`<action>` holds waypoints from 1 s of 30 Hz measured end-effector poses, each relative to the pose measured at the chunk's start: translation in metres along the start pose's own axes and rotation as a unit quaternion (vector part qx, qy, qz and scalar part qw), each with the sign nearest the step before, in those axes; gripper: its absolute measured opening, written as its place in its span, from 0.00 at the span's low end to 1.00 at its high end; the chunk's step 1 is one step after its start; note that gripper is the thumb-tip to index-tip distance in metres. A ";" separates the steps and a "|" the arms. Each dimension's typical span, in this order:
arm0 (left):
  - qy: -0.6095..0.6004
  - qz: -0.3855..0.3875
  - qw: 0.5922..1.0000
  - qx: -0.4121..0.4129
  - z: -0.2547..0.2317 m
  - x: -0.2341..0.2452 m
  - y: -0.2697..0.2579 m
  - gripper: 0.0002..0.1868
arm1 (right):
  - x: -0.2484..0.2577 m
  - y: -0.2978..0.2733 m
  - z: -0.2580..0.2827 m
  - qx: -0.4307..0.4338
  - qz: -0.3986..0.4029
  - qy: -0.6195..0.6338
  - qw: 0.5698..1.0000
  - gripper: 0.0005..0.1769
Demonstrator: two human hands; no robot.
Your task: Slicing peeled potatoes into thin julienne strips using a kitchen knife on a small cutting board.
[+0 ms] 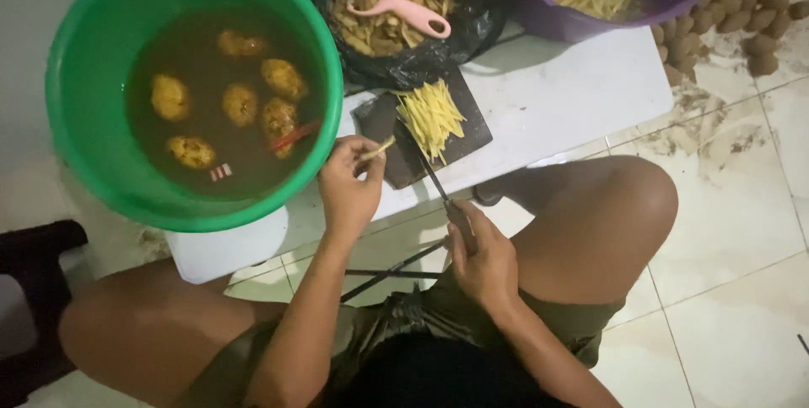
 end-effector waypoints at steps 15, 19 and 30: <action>0.308 -0.017 0.902 -0.302 -0.036 0.000 -0.005 0.07 | 0.007 0.001 0.005 0.002 -0.013 0.093 0.996 0.23; 0.324 -0.013 0.894 -0.310 -0.044 0.004 -0.003 0.07 | 0.006 0.001 -0.001 0.000 -0.022 0.103 0.994 0.23; 0.254 0.074 0.943 -0.203 -0.025 0.004 0.005 0.09 | 0.003 0.002 -0.017 -0.028 -0.053 0.137 0.989 0.22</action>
Point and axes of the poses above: each hand's wrist, its own y-axis towards the middle knuckle, its own x-axis out of the back of the hand, z = x × y, the point moved 3 cm from there along y, towards the middle knuckle, and after that the axes turned 2 degrees about -z, right-handed, at the moved point
